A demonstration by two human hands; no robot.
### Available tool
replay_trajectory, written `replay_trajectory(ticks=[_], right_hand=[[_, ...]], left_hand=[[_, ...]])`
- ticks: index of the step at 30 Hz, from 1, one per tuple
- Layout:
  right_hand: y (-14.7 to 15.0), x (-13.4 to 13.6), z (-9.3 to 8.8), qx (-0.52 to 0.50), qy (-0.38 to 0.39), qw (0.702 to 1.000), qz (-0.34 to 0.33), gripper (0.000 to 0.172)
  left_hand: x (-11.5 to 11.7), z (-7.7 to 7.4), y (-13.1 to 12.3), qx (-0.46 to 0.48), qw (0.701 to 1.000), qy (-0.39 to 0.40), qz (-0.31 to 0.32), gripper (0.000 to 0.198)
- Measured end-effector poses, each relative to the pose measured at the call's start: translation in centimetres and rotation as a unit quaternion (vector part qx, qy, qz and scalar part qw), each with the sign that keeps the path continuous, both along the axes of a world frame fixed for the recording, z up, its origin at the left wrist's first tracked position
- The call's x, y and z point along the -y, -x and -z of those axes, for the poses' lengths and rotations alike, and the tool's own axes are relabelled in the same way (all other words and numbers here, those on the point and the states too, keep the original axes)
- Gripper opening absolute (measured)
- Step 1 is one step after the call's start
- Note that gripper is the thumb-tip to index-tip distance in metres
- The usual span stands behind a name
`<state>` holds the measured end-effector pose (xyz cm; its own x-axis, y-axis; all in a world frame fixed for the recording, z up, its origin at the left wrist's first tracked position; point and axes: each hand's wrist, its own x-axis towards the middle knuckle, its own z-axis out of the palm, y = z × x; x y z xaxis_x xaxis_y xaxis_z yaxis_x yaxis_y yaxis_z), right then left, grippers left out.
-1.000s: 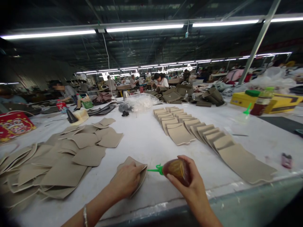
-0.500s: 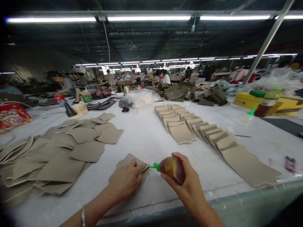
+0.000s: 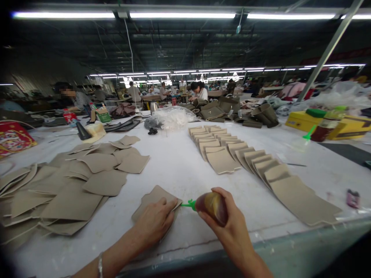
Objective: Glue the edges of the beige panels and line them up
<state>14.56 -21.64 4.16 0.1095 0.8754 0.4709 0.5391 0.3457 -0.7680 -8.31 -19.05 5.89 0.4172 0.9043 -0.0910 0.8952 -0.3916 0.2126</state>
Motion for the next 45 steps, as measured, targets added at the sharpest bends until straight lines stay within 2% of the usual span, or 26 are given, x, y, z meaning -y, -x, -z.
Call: replay_trajectory(ticks=[5,11,16,21,26,30,34,39,45], right_hand=[[-0.2,-0.1,0.4,-0.017,0.0,1.0,0.009,0.048],[-0.5,0.0,0.6,-0.075,0.077,0.993,-0.039,0.05],[-0.6,0.0,0.8,-0.094,0.066,0.993,-0.024,0.051],[-0.2,1.1,0.7,-0.103,0.118,0.984,-0.084,0.051],[0.2,1.6,0.5,-0.123,0.105,0.985,-0.058,0.051],[0.4,2.3,0.9,-0.127,0.127,0.978,-0.106,0.051],[0.4,2.9,1.3,-0.129,0.119,0.981,-0.076,0.05],[0.7,3.5,1.3,-0.13,0.126,0.976,-0.117,0.049],[1.2,4.3,1.4,-0.151,0.12,0.978,-0.081,0.049]], left_hand=[[0.1,0.1,0.0,0.009,1.0,0.006,0.001,0.042],[0.0,-0.2,0.3,0.031,0.999,0.011,0.006,0.04],[0.1,-0.5,0.4,0.034,0.999,0.021,0.012,0.042],[-0.1,-0.4,0.7,0.047,0.998,0.033,0.016,0.045],[-0.3,0.1,1.1,0.074,0.996,0.044,0.011,0.045],[-0.3,0.2,1.2,0.075,0.996,0.052,0.006,0.046],[-0.2,0.0,1.2,0.077,0.996,0.045,0.012,0.046],[0.0,-0.2,1.1,0.065,0.997,0.039,0.012,0.046],[0.1,-0.3,1.2,0.061,0.997,0.045,0.007,0.045]])
